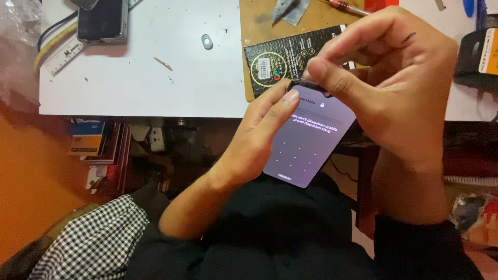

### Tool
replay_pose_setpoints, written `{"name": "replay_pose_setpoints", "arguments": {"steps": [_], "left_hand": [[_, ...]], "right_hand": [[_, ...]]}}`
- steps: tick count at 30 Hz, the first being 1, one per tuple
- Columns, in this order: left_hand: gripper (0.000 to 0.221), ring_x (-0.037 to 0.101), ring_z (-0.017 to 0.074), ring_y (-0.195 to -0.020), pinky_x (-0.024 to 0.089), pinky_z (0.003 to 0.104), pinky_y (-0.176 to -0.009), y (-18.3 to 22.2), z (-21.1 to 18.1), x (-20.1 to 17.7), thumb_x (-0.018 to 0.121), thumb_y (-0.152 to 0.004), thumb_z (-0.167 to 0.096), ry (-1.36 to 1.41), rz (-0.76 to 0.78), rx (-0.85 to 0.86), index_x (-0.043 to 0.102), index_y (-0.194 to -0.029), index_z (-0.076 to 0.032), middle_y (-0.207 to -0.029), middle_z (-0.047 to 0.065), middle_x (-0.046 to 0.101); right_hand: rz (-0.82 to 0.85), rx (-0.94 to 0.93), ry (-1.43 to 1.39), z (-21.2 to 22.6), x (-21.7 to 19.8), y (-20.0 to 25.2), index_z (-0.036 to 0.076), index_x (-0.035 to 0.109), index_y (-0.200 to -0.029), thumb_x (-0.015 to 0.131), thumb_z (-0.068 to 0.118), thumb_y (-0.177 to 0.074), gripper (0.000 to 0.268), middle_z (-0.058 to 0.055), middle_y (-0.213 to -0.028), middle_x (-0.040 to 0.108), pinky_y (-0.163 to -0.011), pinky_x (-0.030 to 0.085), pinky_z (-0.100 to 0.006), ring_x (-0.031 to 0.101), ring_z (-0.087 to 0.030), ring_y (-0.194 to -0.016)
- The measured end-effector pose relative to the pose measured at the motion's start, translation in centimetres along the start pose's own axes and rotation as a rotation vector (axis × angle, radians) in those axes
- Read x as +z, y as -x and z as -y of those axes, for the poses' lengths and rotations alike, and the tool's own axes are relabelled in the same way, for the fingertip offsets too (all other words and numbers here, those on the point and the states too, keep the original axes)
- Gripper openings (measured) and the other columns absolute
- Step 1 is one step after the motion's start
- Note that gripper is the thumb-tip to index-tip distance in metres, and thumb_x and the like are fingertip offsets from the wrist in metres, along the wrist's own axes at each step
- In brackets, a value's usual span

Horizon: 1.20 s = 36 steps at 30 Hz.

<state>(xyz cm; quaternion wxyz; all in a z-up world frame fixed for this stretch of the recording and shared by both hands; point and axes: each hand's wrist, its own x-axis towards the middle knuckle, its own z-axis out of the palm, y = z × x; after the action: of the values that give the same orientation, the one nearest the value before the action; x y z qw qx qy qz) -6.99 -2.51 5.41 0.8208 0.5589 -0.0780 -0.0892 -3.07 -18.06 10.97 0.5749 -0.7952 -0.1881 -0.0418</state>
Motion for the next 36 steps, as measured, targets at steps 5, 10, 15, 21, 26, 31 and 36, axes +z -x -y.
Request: {"name": "replay_pose_setpoints", "arguments": {"steps": [5,10,15,21,26,31,36], "left_hand": [[0.024,0.05,0.0046,-0.091,0.041,0.024,-0.084,0.0,0.6,-0.3,0.046,-0.104,-0.034,0.045,-0.01,-0.021,0.058,-0.104,-0.014,-0.097,-0.007,0.057],[0.025,0.05,0.0041,-0.094,0.042,0.024,-0.087,-0.3,1.3,-0.5,0.046,-0.104,-0.035,0.003,-0.026,0.004,0.06,-0.107,-0.014,-0.1,-0.008,0.058],[0.023,0.047,0.0045,-0.085,0.039,0.024,-0.077,-0.6,0.9,-0.4,0.046,-0.102,-0.035,0.043,-0.043,-0.015,0.056,-0.096,-0.016,-0.09,-0.008,0.052],[0.032,0.051,0.0034,-0.095,0.044,0.023,-0.086,-1.4,2.8,-0.6,0.048,-0.103,-0.041,-0.026,-0.071,0.033,0.063,-0.109,-0.013,-0.099,-0.007,0.061],[0.031,0.054,0.0043,-0.084,0.044,0.022,-0.073,-1.8,2.3,-0.4,0.05,-0.101,-0.038,-0.016,-0.12,-0.013,0.064,-0.104,-0.011,-0.09,-0.004,0.063],[0.027,0.048,0.0022,-0.078,0.04,0.021,-0.067,-2.3,3.1,-0.7,0.052,-0.102,-0.035,-0.038,-0.147,0.02,0.064,-0.102,-0.011,-0.084,-0.008,0.056],[0.025,0.052,0.0079,-0.095,0.045,0.029,-0.093,-3.7,5.9,-3.2,0.053,-0.106,-0.029,-0.187,-0.174,0.187,0.069,-0.099,-0.01,-0.087,-0.001,0.064]], "right_hand": [[-0.007,0.052,-0.013,-0.6,0.2,-0.4,-0.002,0.059,-0.102,0.082,-0.001,-0.097,0.023,-0.013,-0.097,0.067,-0.074,0.053,-0.02,0.065,-0.013,-0.084],[-0.003,0.058,-0.022,-1.1,0.4,-0.6,0.0,0.059,-0.101,0.082,0.001,-0.095,0.023,-0.011,-0.098,0.066,-0.072,0.051,-0.018,0.063,-0.011,-0.085],[0.012,0.039,-0.025,-1.0,0.6,-0.8,0.0,0.059,-0.099,0.081,-0.001,-0.095,0.023,-0.01,-0.095,0.065,-0.077,0.054,-0.021,0.064,-0.013,-0.085],[-0.002,0.078,-0.007,-1.4,0.8,-1.2,0.004,0.062,-0.095,0.083,0.003,-0.091,0.022,-0.007,-0.093,0.066,-0.068,0.049,-0.018,0.06,-0.008,-0.079],[-0.008,0.096,-0.05,-1.8,1.0,-1.7,0.004,0.062,-0.094,0.08,0.002,-0.088,0.02,-0.006,-0.09,0.067,-0.073,0.055,-0.019,0.064,-0.008,-0.078],[0.007,0.111,-0.09,-2.9,0.8,-3.1,0.006,0.06,-0.092,0.076,0.01,-0.092,0.016,-0.002,-0.085,0.067,-0.071,0.056,-0.018,0.067,-0.007,-0.08],[0.033,0.053,-0.198,-5.2,1.2,-5.1,0.001,0.066,-0.088,0.078,0.01,-0.089,0.015,-0.008,-0.07,0.067,-0.053,0.054,-0.02,0.064,-0.008,-0.065]]}}
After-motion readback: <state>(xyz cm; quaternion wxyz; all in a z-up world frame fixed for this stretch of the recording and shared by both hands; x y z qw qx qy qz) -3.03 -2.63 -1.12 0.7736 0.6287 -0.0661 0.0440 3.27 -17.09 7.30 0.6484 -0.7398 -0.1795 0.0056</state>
